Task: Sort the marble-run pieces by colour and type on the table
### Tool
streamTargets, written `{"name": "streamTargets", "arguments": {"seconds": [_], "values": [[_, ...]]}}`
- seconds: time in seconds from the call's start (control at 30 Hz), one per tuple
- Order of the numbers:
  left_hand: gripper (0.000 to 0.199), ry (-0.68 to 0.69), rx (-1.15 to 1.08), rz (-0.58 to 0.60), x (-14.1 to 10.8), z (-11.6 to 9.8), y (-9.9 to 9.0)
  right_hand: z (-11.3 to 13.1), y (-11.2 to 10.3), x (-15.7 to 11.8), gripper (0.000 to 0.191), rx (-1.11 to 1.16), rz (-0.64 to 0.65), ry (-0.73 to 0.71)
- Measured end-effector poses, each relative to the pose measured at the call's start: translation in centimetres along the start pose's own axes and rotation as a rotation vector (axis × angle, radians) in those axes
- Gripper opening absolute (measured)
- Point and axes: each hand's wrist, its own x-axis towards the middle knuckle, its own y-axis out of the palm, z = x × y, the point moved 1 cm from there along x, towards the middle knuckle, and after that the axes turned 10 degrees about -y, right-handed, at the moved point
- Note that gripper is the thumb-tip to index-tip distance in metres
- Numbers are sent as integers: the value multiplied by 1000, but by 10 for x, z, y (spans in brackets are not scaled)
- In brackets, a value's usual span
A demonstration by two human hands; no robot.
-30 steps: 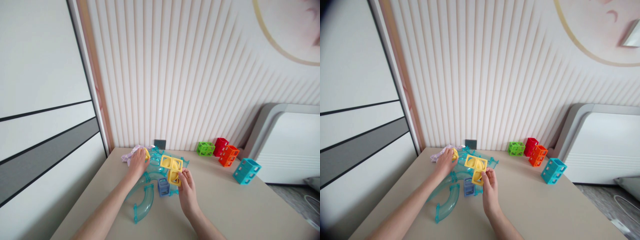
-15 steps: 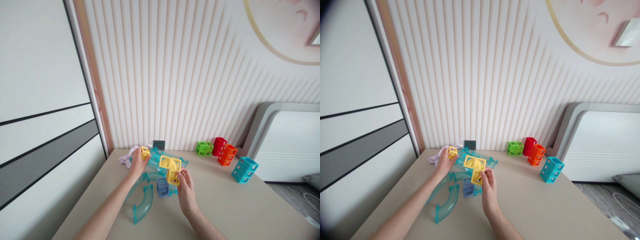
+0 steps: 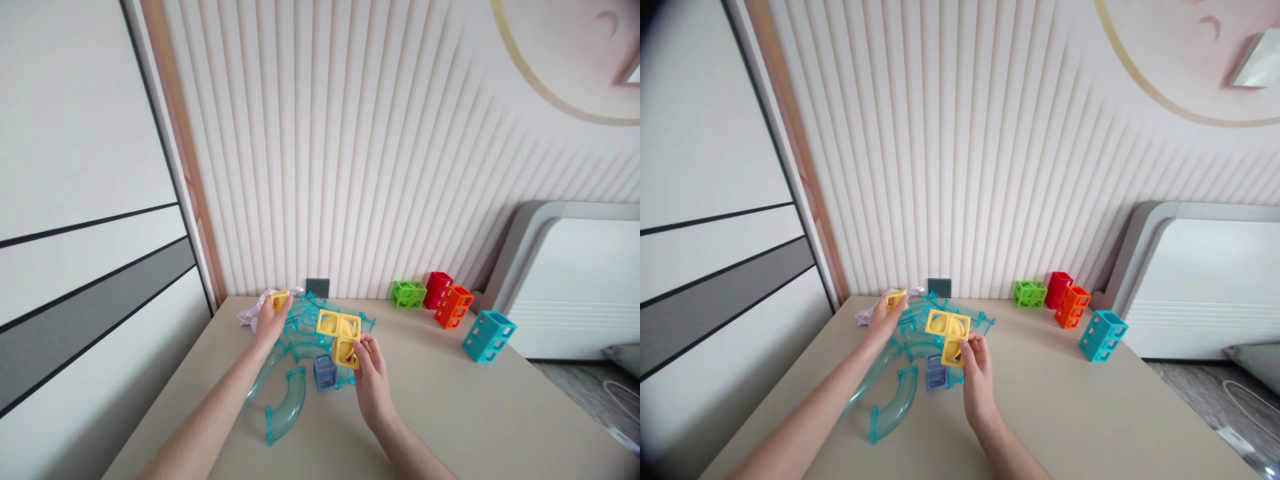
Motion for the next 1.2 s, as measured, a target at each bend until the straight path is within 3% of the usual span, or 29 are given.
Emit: {"name": "streamTargets", "arguments": {"seconds": [0.17,0.37,0.5,0.67,0.87,1.0,1.2], "values": [[59,-85,-165,95,-12,-18,3,1,1,1,36,-18,-8,-15],[49,-222,-369,269,-50,-40,9,-3,1,1,33,7,13,-33],[28,-391,-679,367,-80,-40,10,-4,1,0,33,28,-1,-42],[21,-488,-775,365,-102,-32,6,-4,1,-1,33,18,27,-47],[26,-469,-886,356,-113,-26,0,-3,3,-3,34,37,41,-23],[47,-435,-811,409,-120,-25,-4,-1,4,-4,33,43,61,-28],[49,-321,-693,450,-120,-26,-8,1,4,-6,32,45,82,-61]]}}
